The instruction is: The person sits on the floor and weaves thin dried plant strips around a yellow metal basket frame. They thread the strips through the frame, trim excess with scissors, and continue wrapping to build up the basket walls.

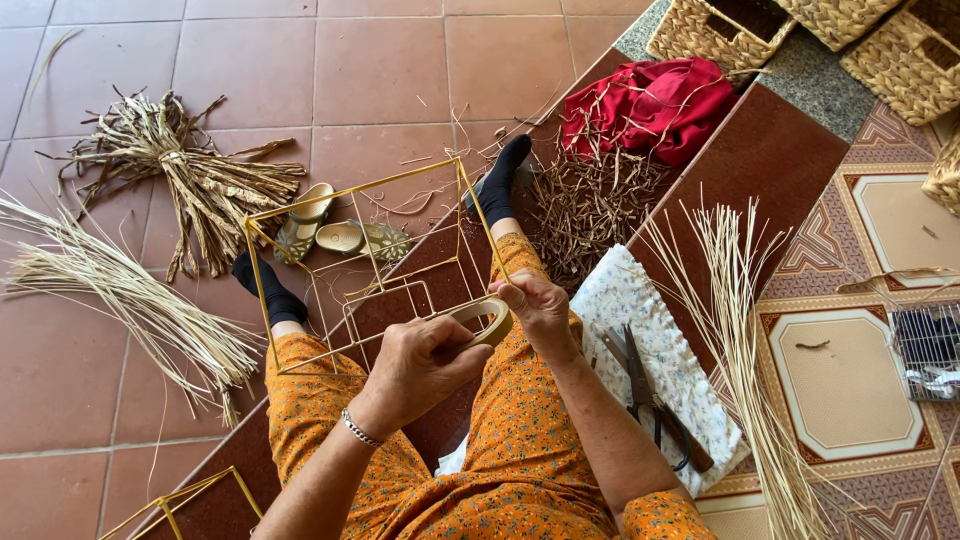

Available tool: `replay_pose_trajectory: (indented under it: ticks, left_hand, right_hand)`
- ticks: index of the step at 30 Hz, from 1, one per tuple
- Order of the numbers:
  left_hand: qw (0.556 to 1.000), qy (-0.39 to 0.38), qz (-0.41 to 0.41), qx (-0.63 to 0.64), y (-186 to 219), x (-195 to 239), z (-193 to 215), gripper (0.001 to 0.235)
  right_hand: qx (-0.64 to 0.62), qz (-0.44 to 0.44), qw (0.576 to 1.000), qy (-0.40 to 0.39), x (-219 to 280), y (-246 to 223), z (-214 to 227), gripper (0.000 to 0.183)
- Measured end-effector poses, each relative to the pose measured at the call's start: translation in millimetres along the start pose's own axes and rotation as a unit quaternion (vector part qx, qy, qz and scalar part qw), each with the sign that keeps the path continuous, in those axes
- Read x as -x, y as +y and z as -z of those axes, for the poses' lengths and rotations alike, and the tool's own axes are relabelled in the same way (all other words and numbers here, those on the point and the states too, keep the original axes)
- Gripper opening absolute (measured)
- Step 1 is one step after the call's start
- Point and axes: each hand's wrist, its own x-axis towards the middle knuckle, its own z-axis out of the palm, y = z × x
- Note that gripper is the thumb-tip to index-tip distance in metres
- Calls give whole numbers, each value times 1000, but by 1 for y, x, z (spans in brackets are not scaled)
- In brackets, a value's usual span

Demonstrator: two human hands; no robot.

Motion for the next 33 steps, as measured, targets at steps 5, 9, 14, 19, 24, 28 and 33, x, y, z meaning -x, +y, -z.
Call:
replay_pose_trajectory:
  ticks: [5,9,14,19,24,28,33]
  left_hand:
    - [998,-13,39,-38,7,-2,21,23]
    - [994,-19,68,-85,7,2,39,25]
    - [990,-16,57,-130,4,7,52,32]
    - [988,-12,25,-154,1,12,61,36]
    - [993,-38,83,-70,3,22,83,27]
    - [993,-40,109,3,-6,38,107,23]
    - [980,-23,156,119,-30,71,139,21]
  right_hand:
    - [8,38,999,9,-3,0,-4,24]
    - [44,66,997,26,-1,5,-8,24]
    - [50,98,993,31,-3,8,-12,24]
    - [68,115,991,29,-2,4,-11,25]
    - [42,81,996,12,1,-13,-10,26]
    - [63,84,994,18,-3,-19,-8,25]
    - [71,80,994,10,1,-19,-5,24]
